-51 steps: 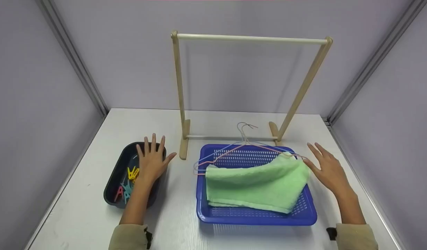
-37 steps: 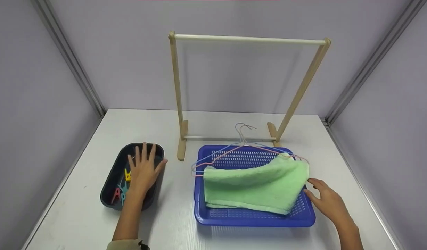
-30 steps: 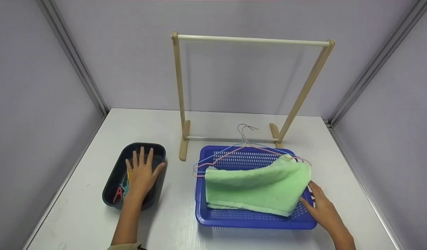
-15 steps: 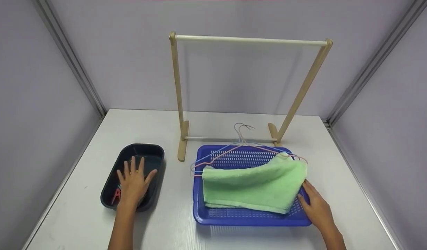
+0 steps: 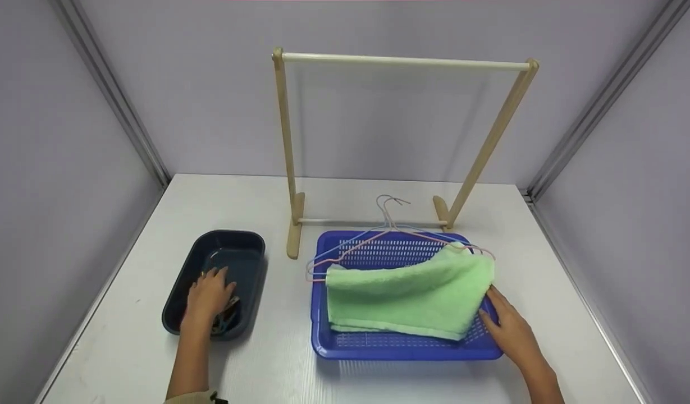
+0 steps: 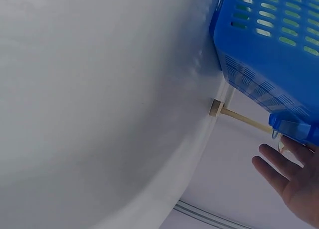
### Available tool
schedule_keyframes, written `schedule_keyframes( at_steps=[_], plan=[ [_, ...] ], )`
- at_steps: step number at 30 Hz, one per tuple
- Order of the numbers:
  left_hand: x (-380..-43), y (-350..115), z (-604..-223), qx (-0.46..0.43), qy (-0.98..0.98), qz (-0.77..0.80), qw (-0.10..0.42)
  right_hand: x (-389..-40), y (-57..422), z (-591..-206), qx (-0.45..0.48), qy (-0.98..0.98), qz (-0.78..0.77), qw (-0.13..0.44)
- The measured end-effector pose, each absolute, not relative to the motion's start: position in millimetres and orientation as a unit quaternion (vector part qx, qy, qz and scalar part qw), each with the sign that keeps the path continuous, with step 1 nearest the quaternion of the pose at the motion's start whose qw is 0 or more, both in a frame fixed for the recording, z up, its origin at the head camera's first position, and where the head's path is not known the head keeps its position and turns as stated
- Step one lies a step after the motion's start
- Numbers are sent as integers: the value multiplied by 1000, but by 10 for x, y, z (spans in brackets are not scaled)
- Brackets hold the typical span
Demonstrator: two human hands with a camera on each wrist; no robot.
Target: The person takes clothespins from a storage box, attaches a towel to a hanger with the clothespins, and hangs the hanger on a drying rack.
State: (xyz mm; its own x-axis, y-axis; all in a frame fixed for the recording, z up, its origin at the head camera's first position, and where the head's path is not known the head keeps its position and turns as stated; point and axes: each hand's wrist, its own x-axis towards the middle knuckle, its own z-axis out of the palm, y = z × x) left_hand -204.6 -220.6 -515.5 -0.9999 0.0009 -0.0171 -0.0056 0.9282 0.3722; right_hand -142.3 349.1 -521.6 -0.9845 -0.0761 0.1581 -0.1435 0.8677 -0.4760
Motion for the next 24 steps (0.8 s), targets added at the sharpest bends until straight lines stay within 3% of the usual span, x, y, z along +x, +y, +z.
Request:
schedule_keyframes(
  at_steps=[17,24],
  plan=[
    [-2144,-2288,-5319,-10,974,208,85,-1432,3400,-5196,82,-964,241,76],
    [-2175,-2279,-5371,-21,976,204,73,-1439,3406,-5209,78,-965,243,69]
  ],
)
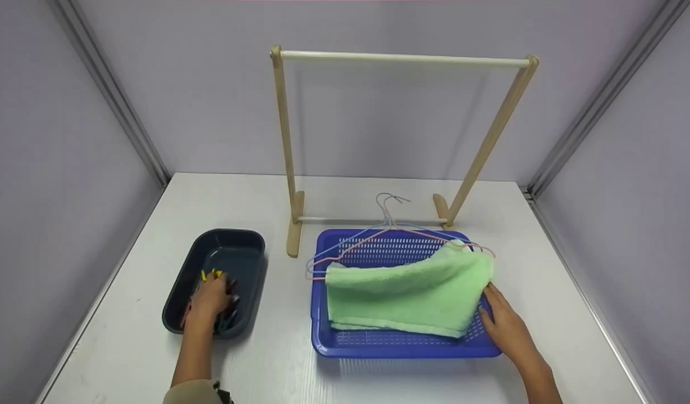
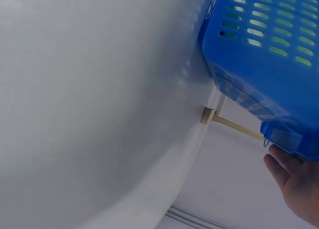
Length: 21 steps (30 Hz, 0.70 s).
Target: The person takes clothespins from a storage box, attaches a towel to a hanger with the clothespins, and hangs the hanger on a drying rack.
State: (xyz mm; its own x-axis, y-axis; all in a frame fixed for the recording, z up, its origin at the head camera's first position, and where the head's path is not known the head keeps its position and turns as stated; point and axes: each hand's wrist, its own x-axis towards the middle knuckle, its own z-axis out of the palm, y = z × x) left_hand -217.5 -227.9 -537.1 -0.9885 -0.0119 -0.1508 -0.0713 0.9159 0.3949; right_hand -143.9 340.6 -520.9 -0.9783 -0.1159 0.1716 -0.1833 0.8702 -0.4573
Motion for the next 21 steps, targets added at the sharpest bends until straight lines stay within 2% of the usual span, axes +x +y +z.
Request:
schedule_keyframes(
  at_steps=[5,15,21],
  plan=[
    [-2207,-2274,-5379,-33,979,194,52,-1446,3410,-5226,80,-963,248,73],
    [-2224,-2299,-5358,-1,982,185,-35,-1438,3406,-5231,81,-962,246,86],
    [-2206,-2314,-5275,0,977,203,-70,-1439,3406,-5216,76,-962,251,71]
  ],
)
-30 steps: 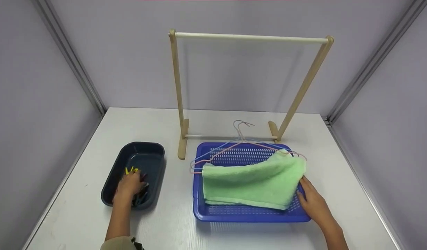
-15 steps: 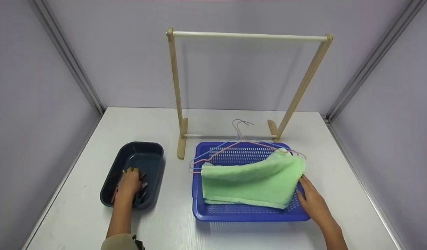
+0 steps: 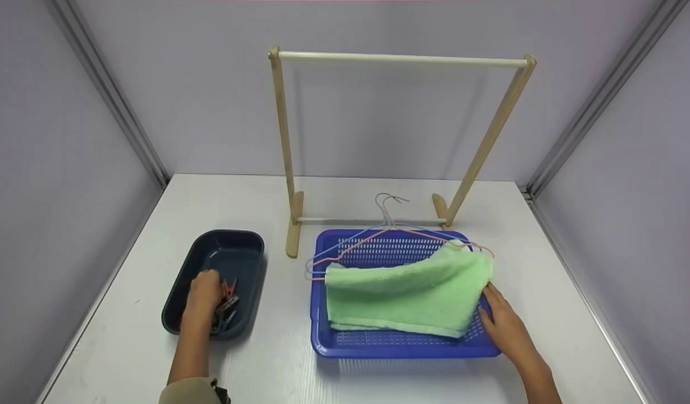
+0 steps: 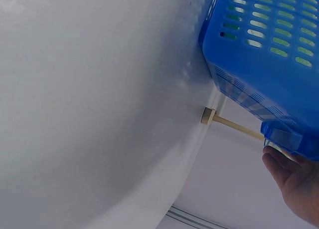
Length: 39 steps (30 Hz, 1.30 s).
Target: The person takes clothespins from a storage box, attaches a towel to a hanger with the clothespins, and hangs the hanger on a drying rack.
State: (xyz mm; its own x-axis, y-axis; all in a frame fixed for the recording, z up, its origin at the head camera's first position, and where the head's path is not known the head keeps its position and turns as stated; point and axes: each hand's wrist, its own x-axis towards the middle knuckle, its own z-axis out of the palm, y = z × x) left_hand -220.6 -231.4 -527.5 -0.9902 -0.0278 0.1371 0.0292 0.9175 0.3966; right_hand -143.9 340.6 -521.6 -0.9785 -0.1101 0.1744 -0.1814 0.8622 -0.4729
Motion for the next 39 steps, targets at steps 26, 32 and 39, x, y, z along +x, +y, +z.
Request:
schedule_keyframes(
  at_steps=[26,32,39],
  plan=[
    [-2046,-2196,-5082,87,-921,-374,71,-1435,3397,-5206,73,-962,253,74],
    [-2048,-2169,-5153,91,-906,-398,111,-1432,3393,-5201,72,-962,256,70],
    [-2033,-2146,-5205,101,-880,-445,133,-1430,3395,-5217,75,-961,258,71]
  ],
)
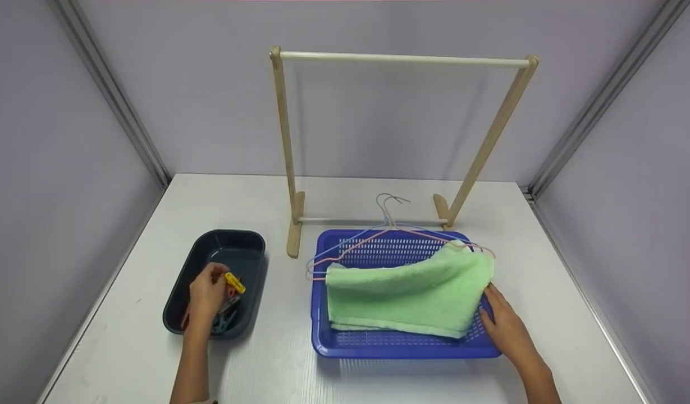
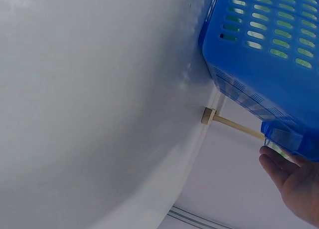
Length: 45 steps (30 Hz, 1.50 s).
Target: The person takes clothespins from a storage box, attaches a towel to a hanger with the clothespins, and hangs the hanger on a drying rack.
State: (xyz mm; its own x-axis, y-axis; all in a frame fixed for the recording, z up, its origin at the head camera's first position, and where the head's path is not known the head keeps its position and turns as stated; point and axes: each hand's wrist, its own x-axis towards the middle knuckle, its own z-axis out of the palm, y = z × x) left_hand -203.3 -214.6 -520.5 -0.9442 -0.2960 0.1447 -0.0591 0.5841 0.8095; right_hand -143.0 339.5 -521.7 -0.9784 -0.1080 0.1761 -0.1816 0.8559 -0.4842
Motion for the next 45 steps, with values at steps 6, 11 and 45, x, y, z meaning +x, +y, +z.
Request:
schedule_keyframes(
  at_steps=[6,11,45],
  plan=[
    [-2016,-2126,-5206,128,-873,-452,131,-1431,3411,-5229,71,-961,262,58],
    [-2005,-2123,-5190,151,-859,-477,104,-1432,3413,-5229,72,-960,263,61],
    [-1980,-2084,-5065,179,-811,-540,140,-1425,3462,-5177,65,-952,294,53]
  ],
)
